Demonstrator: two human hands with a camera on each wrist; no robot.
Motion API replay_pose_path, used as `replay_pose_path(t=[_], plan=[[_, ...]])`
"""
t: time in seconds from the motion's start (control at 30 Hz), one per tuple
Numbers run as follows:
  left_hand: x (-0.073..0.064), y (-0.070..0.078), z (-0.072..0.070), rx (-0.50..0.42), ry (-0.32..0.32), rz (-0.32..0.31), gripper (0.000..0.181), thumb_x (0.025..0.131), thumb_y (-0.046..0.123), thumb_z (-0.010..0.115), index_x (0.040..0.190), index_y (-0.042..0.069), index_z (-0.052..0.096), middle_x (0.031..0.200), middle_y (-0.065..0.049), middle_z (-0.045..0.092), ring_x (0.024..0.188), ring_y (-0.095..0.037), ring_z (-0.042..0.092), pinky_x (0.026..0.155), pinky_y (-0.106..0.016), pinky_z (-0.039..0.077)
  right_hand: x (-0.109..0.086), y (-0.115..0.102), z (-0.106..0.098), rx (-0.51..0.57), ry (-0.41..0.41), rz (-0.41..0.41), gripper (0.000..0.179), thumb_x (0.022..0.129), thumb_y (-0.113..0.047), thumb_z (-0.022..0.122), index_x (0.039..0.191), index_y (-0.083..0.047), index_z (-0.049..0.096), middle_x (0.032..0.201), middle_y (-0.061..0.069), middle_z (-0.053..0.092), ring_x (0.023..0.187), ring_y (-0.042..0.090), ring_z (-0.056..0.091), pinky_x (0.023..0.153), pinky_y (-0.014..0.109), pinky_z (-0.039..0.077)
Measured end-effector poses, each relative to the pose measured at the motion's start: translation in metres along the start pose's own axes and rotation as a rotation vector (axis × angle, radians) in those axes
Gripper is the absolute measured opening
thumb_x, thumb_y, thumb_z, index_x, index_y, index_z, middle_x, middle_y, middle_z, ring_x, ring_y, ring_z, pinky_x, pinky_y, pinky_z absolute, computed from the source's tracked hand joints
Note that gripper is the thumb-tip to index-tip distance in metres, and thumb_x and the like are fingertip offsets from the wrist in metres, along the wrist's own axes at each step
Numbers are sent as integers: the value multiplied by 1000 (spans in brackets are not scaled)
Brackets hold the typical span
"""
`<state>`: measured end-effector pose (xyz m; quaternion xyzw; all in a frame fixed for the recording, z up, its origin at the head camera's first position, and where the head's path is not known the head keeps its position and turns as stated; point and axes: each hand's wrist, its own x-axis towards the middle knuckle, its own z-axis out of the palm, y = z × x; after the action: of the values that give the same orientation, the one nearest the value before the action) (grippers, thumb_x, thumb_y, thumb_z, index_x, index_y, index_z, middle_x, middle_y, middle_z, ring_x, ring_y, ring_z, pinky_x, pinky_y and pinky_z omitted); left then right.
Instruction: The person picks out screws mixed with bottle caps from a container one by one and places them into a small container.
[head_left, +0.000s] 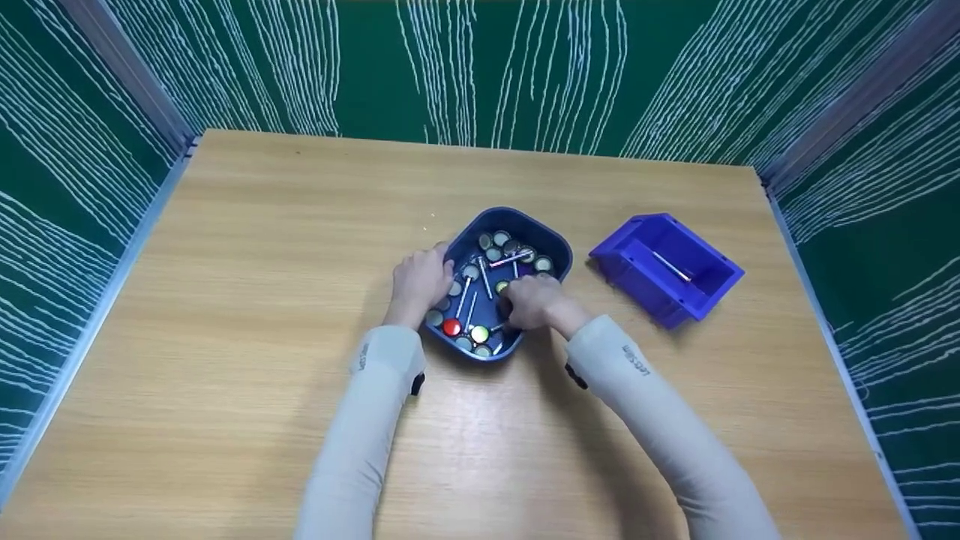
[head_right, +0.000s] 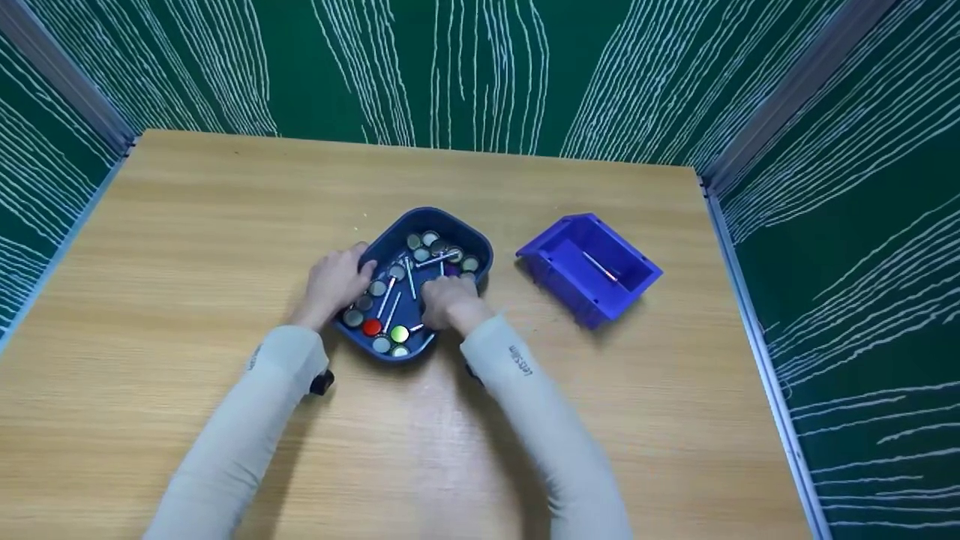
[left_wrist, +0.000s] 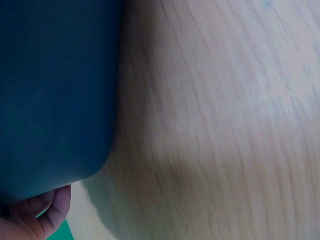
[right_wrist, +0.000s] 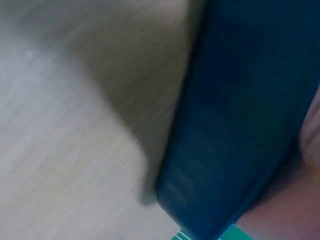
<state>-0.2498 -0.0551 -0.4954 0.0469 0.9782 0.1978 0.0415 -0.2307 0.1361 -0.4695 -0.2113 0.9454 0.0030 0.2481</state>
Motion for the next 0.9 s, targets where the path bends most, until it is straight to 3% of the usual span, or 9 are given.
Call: replay_pose_path(t=[0.3, 0.7, 0.8, 0.9], plan=[[0, 0, 1, 1, 3, -3, 37, 101, 31, 50, 134, 15, 57, 117, -18, 70, 102, -38, 68, 82, -51, 54, -2, 1, 4, 61, 25, -75, 27, 89, -42, 69, 95, -16, 68, 95, 5, 69, 96, 27, 62, 100, 52, 39], [1, 0, -1, -11, -1, 0, 40, 102, 31, 49, 137, 14, 55, 118, -17, 70, 99, -36, 69, 82, -49, 55, -4, 7, 10, 193, 244, -164, 24, 102, -30, 52, 101, -9, 63, 83, 9, 69, 82, 28, 66, 82, 49, 48], [0, 1, 0, -10, -1, -3, 41, 102, 31, 49, 139, 15, 55, 119, -17, 69, 101, -36, 69, 83, -49, 55, -2, 10, 13, 316, 286, -188, 21, 102, -27, 52, 101, -8, 61, 77, 7, 69, 71, 21, 65, 71, 39, 50], [1, 2, 0, -7, 2, 3, 41, 102, 31, 50, 139, 14, 55, 120, -17, 69, 102, -37, 69, 84, -49, 55, -2, 14, 11, 571, 283, -223, 20, 102, -22, 52, 102, -4, 62, 77, 8, 69, 66, 14, 63, 65, 30, 51]])
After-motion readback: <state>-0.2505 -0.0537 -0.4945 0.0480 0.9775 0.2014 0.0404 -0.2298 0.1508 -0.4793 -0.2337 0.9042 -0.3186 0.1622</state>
